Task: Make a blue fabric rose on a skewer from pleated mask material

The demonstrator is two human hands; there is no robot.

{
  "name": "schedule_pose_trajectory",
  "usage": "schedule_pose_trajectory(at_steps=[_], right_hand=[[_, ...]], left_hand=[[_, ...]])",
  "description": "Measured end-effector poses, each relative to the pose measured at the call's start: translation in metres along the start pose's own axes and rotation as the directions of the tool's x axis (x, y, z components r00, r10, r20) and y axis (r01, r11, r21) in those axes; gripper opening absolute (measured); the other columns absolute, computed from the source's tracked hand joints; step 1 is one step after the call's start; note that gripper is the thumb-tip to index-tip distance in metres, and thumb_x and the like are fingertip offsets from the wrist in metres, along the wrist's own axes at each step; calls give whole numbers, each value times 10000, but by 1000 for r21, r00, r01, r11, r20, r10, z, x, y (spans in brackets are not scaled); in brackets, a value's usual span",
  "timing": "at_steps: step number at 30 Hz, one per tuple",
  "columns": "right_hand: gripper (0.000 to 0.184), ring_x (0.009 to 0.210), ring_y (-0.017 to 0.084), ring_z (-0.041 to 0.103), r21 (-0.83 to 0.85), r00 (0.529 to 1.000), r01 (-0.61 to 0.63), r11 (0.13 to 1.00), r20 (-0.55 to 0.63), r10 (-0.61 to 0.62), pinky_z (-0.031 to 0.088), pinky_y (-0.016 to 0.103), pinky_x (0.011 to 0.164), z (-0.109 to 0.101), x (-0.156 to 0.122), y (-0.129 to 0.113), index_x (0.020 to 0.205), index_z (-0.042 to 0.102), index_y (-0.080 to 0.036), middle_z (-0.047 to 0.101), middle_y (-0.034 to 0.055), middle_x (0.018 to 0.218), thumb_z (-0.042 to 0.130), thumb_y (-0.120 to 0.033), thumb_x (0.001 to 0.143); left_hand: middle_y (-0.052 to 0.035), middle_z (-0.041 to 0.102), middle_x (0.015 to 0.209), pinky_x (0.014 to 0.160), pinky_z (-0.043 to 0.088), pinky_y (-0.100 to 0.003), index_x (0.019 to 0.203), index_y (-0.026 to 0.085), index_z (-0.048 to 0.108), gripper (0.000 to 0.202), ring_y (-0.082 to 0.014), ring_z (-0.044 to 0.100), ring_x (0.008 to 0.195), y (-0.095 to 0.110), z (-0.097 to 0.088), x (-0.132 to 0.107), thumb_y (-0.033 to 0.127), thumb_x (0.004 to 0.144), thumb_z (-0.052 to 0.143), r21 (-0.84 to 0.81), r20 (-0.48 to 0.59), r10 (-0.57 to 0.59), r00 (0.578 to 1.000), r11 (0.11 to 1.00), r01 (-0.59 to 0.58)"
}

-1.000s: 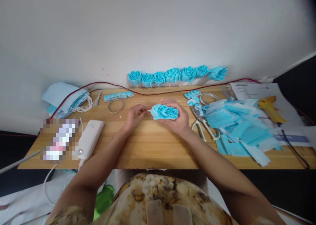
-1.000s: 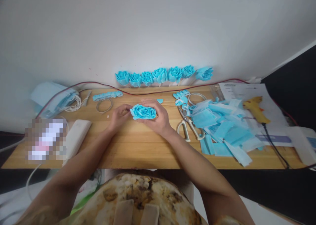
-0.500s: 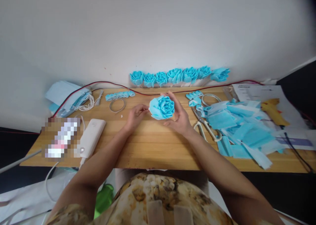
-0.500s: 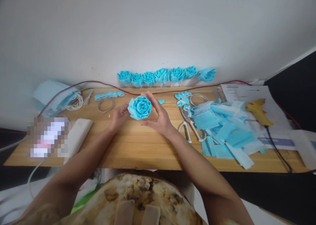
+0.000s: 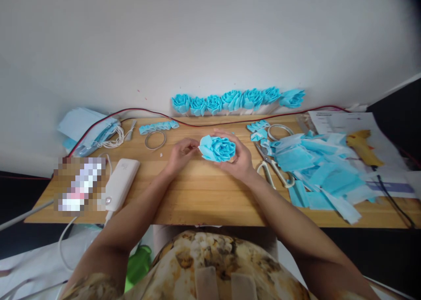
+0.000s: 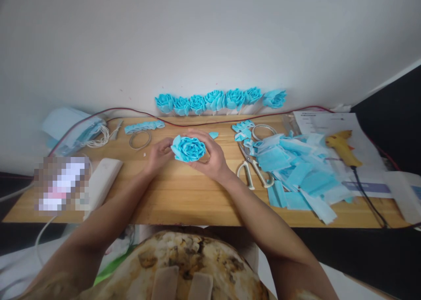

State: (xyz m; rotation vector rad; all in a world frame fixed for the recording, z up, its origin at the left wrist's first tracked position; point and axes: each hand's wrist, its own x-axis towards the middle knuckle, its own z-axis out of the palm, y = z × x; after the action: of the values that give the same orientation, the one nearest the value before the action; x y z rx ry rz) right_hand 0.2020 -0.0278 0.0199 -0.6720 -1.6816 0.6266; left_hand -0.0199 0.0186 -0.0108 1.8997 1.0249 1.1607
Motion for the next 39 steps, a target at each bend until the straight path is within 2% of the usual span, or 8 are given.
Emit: schedule_pose_trajectory(at_steps=[10,12,16,20,26,29,34,39], right_hand=[[462,1253,307,682,-9,989,117,993,-95,-117,533,527,1082,3,2,4,1235,679,-345,761,54,1254,821,-525,833],[620,1347,313,624,20,997,63,998,-49,-62,485,544,1150,3,1,5,1355,634,-361,711,59,1371,852,-532,799],[1074,1504,325,467,126,997,-42,991,64,34,406,548,1229,3,-3,10,1623,359,-391,518,86,1607,872,-641,713],[1189,1559,339,372,170,993,-81,982,93,66,380,553,1248,1,-4,14,1634,334,-416,486,76,1633,856,-749,620],[1223,1533,356,418,170,996,-43,985,81,29,346,563,1268,1,-1,13,1632,350,-366,458,103,1648,903,-695,592],[1130,1541,332,410,168,998,-5,986,64,-5,341,554,1272,0,0,12,1641,311,-410,458,70,1651,861,-678,691],[1155,1565,326,364,82,995,-71,994,76,65,335,541,1271,-3,0,14,1669,230,-404,435,75,1667,778,-774,722],[1091,1545,300,407,132,995,-31,991,98,18,364,501,1257,-3,1,11,1660,259,-412,442,70,1665,821,-674,762]], left_hand=[[-60,760,868,775,541,-306,788,187,715,164,-191,687,826,-1,2,-1,315,887,687,3,1,21,1000,1000,-21],[-63,762,877,782,543,-310,803,186,718,166,-196,694,836,-1,2,-1,317,898,680,-7,0,15,1000,1000,-15],[-69,771,920,833,551,-325,850,187,736,128,-206,706,888,2,0,-2,290,900,680,-46,-12,4,1000,999,-4],[-64,765,903,841,546,-321,839,188,743,138,-200,702,879,4,-2,-1,314,887,711,-82,-1,-3,1000,997,3],[-55,742,825,751,536,-296,794,180,718,264,-185,682,791,-6,-1,-1,434,866,729,-105,-72,-71,995,992,63],[-59,743,831,765,537,-303,782,180,721,313,-191,688,806,-10,-1,0,482,865,728,-106,-71,-78,994,992,70],[-63,762,873,801,546,-320,800,189,743,257,-205,705,848,-9,-2,2,431,882,727,-83,-32,-72,997,994,69],[-65,766,900,833,554,-332,825,187,746,217,-208,708,875,-5,-1,0,381,910,698,-73,6,-46,999,996,46]])
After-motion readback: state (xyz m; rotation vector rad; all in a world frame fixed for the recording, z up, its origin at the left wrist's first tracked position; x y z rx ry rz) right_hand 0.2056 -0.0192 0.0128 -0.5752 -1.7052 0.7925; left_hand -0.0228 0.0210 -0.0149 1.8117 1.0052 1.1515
